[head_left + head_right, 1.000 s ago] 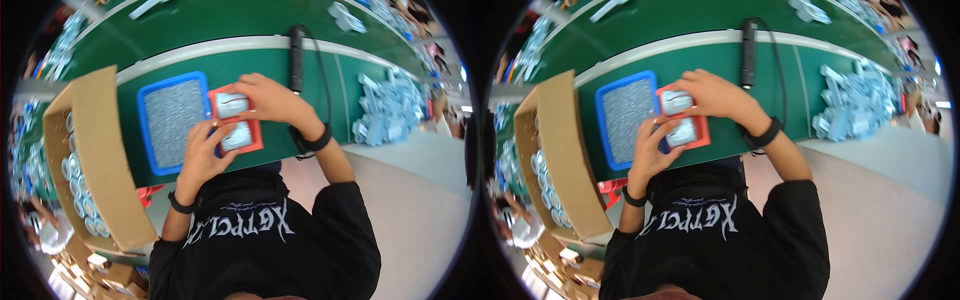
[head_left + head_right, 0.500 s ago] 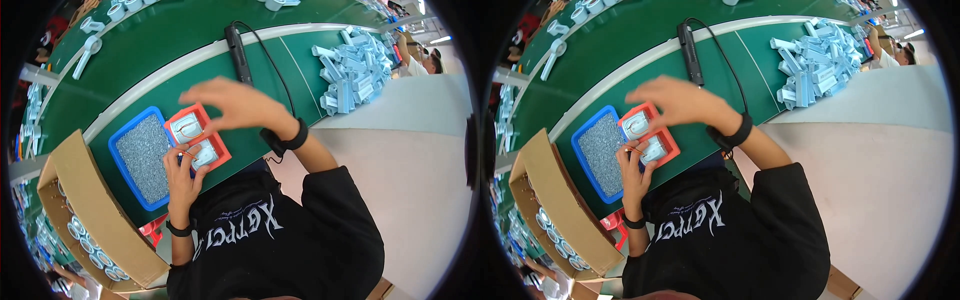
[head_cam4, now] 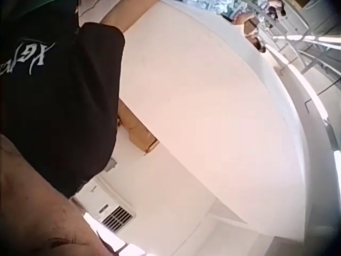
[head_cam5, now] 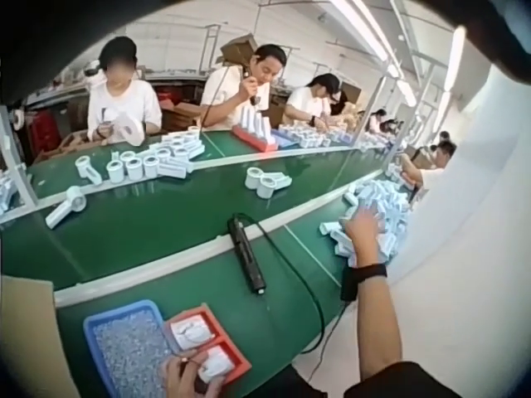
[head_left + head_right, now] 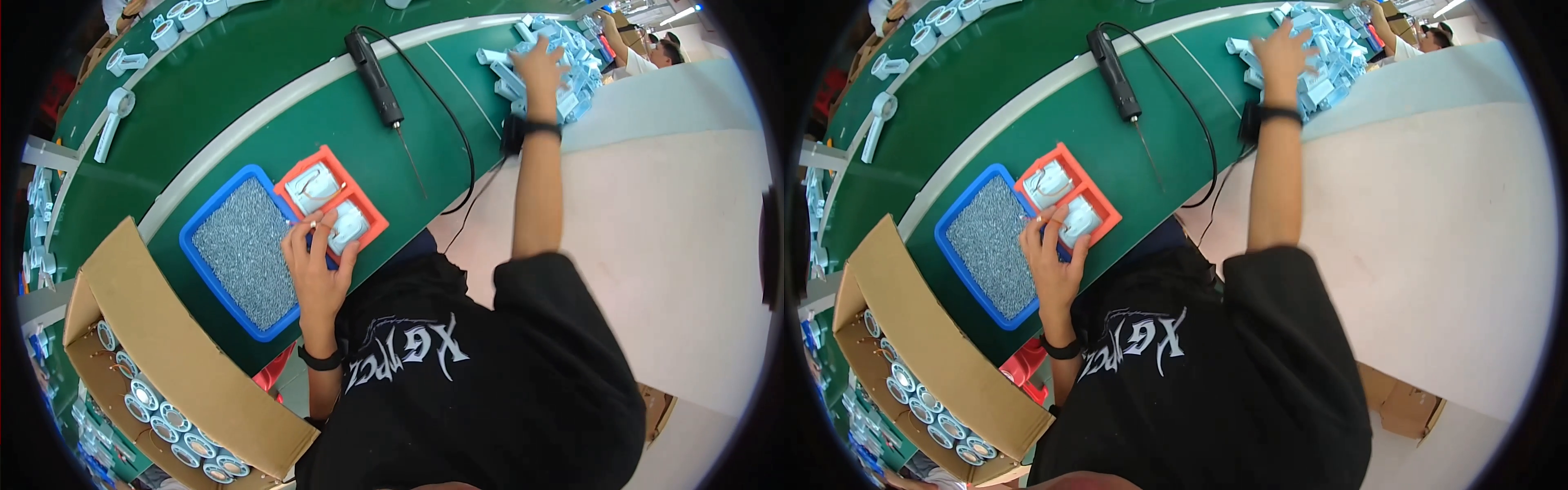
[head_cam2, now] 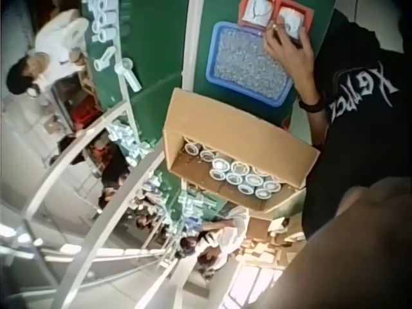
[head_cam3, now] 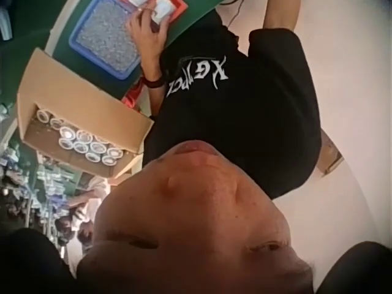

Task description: Assembling plastic housings for electronic components by placing parts in a jig and fastening them with an electric screwdriver.

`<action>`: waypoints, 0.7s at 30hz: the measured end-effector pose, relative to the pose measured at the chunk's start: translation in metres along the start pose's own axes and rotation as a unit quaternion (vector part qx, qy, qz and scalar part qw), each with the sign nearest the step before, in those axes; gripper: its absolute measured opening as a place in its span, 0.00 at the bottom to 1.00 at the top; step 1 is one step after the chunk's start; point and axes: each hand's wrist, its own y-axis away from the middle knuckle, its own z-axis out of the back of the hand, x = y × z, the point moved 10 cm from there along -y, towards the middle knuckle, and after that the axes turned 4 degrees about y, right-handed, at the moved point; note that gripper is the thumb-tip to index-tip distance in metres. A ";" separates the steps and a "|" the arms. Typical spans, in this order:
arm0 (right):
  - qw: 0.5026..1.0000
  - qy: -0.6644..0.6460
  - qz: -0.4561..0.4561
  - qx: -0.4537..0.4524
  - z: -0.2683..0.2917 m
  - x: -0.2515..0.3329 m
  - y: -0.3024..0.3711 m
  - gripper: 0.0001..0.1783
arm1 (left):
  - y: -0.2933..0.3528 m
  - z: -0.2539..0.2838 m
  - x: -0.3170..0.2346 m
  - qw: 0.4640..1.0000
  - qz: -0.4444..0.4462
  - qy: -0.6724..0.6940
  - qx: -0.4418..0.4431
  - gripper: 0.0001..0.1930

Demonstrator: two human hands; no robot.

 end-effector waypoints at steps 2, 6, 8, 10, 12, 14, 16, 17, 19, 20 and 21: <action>0.999 0.015 -0.029 -0.006 -0.028 -0.004 -0.051 0.46 | 0.003 0.005 0.003 1.000 0.000 0.007 -0.013 0.24; 0.972 0.182 -0.046 0.145 -0.131 -0.163 -0.154 0.49 | -0.001 0.004 0.002 0.999 -0.017 0.039 -0.017 0.24; 0.965 0.154 -0.096 0.191 -0.105 -0.244 -0.187 0.49 | -0.005 0.006 0.005 0.995 -0.035 0.089 -0.040 0.24; 0.967 0.128 -0.175 0.136 -0.122 -0.226 -0.149 0.50 | 0.001 0.006 0.009 0.996 -0.022 0.080 -0.034 0.24; 0.941 -0.077 -0.138 0.299 -0.163 -0.163 -0.069 0.50 | 0.014 0.011 0.014 0.998 0.004 0.050 -0.026 0.24; 0.909 -0.180 -0.130 0.352 -0.137 -0.112 -0.032 0.51 | 0.012 0.013 0.011 0.998 0.003 0.057 -0.025 0.23; 0.891 -0.225 -0.147 0.366 -0.114 -0.092 -0.011 0.51 | 0.009 0.014 0.010 0.998 -0.009 0.066 -0.019 0.23; 0.882 -0.244 -0.151 0.374 -0.109 -0.084 -0.005 0.50 | 0.008 0.013 0.010 0.997 -0.011 0.069 -0.021 0.23; 0.882 -0.250 -0.132 0.376 -0.114 -0.076 0.001 0.50 | 0.005 0.011 0.009 0.997 -0.013 0.073 -0.023 0.23; 0.881 -0.258 -0.111 0.381 -0.118 -0.072 0.004 0.49 | 0.003 0.010 0.006 0.997 -0.016 0.075 -0.022 0.23; 0.879 -0.265 -0.091 0.385 -0.121 -0.067 0.005 0.49 | 0.001 0.008 0.003 0.997 -0.020 0.077 -0.020 0.23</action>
